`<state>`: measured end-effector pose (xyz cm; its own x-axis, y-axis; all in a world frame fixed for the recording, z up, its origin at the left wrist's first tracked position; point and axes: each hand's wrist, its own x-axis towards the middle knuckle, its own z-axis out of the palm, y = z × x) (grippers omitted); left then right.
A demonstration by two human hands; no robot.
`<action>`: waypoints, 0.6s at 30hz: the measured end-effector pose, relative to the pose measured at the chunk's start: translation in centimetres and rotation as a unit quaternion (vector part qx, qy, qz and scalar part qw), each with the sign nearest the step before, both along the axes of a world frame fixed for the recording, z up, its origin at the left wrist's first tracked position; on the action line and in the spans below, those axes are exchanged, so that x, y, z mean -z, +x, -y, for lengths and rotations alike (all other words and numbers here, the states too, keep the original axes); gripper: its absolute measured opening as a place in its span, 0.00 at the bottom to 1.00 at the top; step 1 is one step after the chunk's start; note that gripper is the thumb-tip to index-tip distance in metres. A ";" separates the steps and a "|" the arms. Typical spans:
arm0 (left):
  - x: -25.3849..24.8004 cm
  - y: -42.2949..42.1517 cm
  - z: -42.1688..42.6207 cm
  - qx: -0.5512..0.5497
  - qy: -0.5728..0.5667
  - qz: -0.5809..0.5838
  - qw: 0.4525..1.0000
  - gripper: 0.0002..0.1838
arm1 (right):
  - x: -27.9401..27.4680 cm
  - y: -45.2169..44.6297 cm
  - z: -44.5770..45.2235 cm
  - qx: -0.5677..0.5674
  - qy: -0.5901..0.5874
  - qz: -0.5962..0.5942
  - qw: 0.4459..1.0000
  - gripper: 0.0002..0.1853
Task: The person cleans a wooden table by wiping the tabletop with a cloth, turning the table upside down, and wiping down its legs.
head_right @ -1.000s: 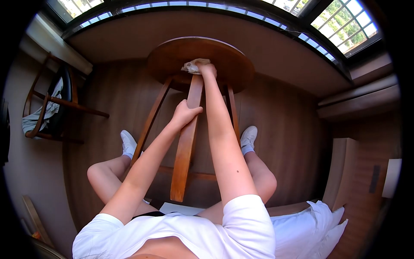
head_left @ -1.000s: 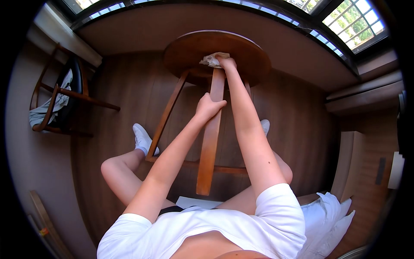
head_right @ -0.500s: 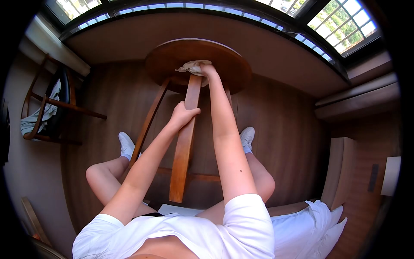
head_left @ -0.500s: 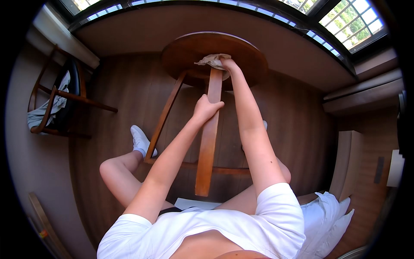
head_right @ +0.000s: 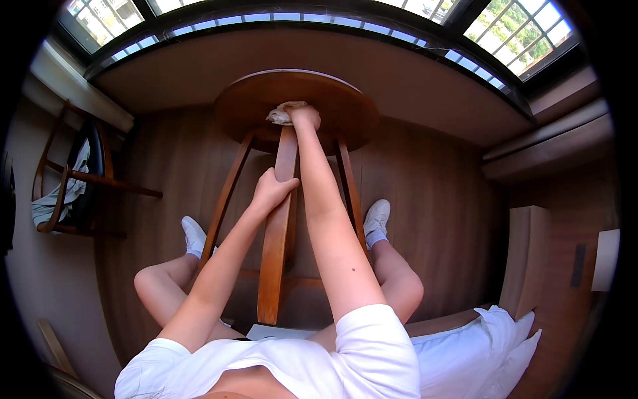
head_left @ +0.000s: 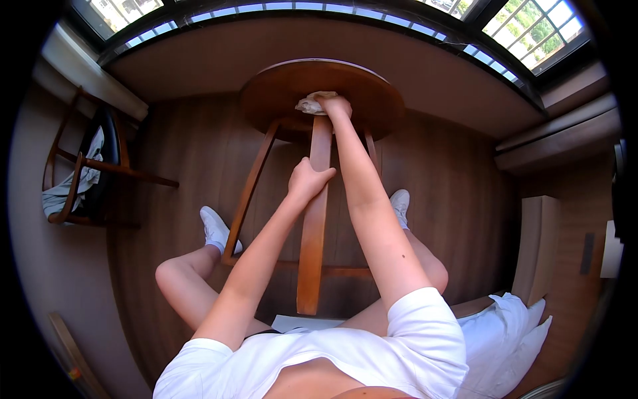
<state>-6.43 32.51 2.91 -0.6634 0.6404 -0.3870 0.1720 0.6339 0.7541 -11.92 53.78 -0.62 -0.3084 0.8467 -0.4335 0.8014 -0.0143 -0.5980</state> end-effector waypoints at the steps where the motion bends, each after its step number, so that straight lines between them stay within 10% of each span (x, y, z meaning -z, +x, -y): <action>1: 0.0 -0.1 0.1 0.001 -0.002 0.000 1.000 0.31 | 0.3 -0.1 -0.1 0.001 -0.002 0.000 1.000 0.37; 13: 1.8 -0.3 0.1 -0.003 0.075 0.032 0.997 0.33 | 1.5 2.9 1.6 0.099 -0.127 -0.272 0.949 0.35; 18: 1.2 0.6 2.8 -0.062 0.174 0.278 0.943 0.27 | -3.1 6.6 7.3 0.038 -0.205 -0.177 0.962 0.40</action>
